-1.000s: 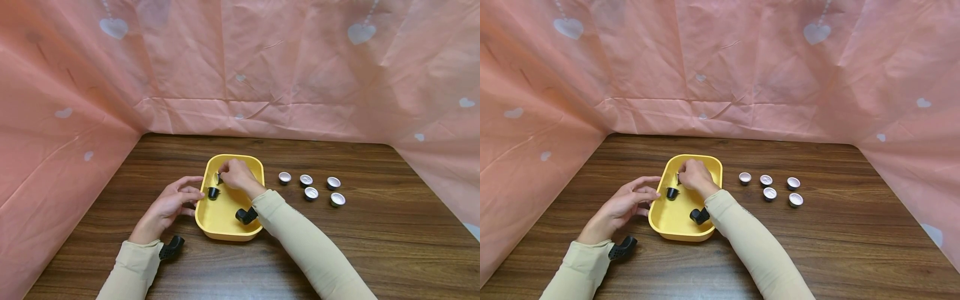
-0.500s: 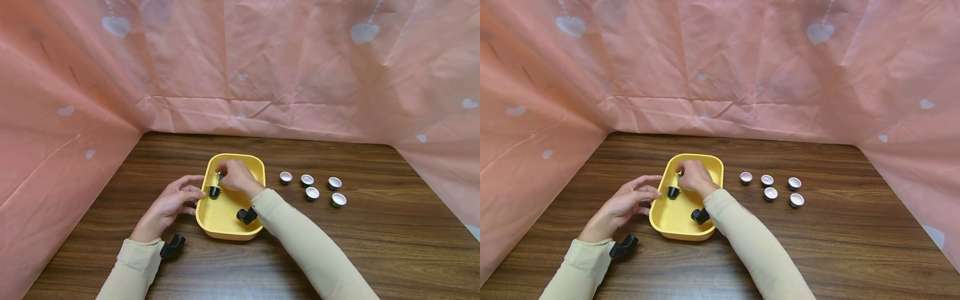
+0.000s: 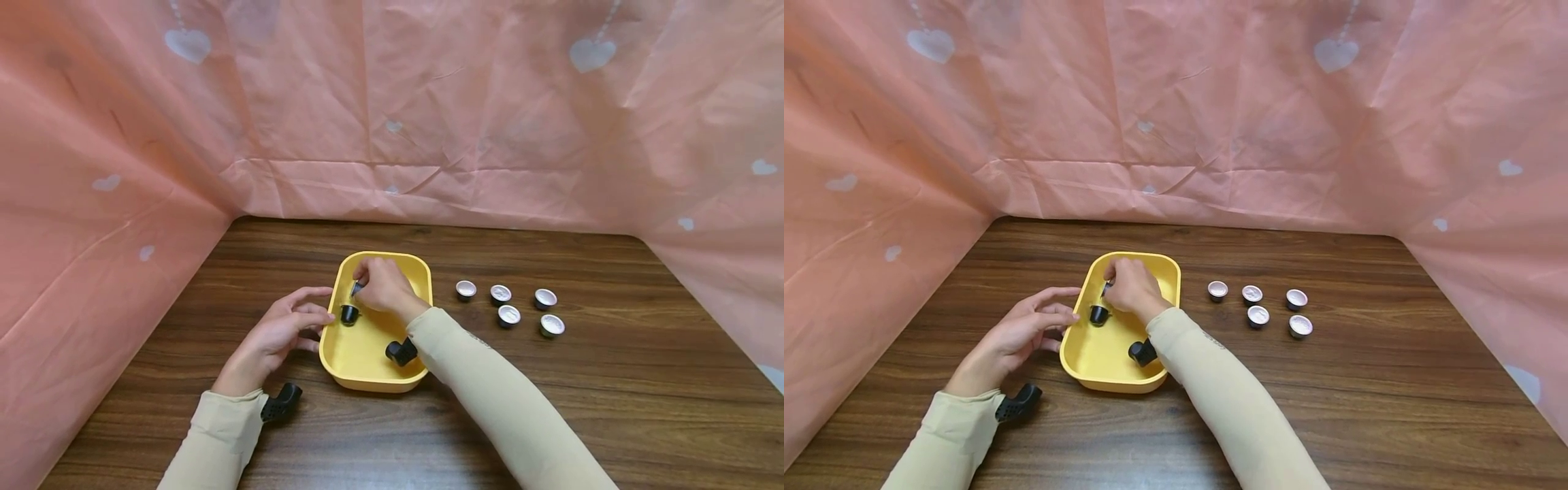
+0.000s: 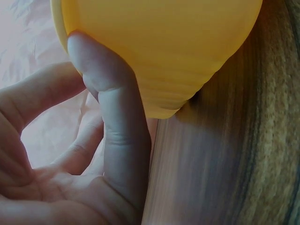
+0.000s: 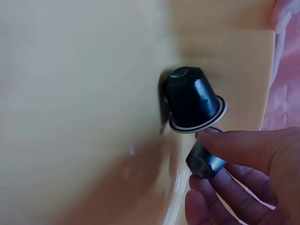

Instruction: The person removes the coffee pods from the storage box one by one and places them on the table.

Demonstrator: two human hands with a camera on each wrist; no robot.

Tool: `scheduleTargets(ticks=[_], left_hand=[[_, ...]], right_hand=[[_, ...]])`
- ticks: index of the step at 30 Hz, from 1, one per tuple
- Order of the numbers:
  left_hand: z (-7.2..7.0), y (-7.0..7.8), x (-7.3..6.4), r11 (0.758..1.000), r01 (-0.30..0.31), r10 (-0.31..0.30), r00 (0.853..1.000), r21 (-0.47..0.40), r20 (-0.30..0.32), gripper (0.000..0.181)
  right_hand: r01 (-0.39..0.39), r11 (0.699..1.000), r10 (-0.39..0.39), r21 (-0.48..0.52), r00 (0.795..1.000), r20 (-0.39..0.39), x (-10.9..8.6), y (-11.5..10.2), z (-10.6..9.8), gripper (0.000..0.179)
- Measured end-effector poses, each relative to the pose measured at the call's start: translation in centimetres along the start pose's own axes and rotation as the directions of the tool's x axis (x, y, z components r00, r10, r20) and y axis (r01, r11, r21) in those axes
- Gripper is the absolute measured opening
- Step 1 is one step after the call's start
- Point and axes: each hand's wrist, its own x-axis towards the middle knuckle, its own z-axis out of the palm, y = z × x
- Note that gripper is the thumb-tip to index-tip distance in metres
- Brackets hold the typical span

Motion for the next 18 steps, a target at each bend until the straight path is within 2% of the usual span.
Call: scheduleTargets(ticks=[7, 18], left_hand=[[0.0, 0.0, 0.0, 1.000, -0.004, 0.004, 1.000, -0.004, 0.007, 0.063], [-0.1, 0.0, 0.0, 1.000, 0.003, -0.003, 1.000, 0.015, 0.006, 0.063]], right_hand=[[-0.024, 0.992, 0.032, 0.126, 0.997, -0.066, -0.1, -0.4, -0.1, 0.032], [0.013, 0.980, 0.005, 0.201, 0.996, -0.091, -0.7, -1.2, -1.2, 0.031]])
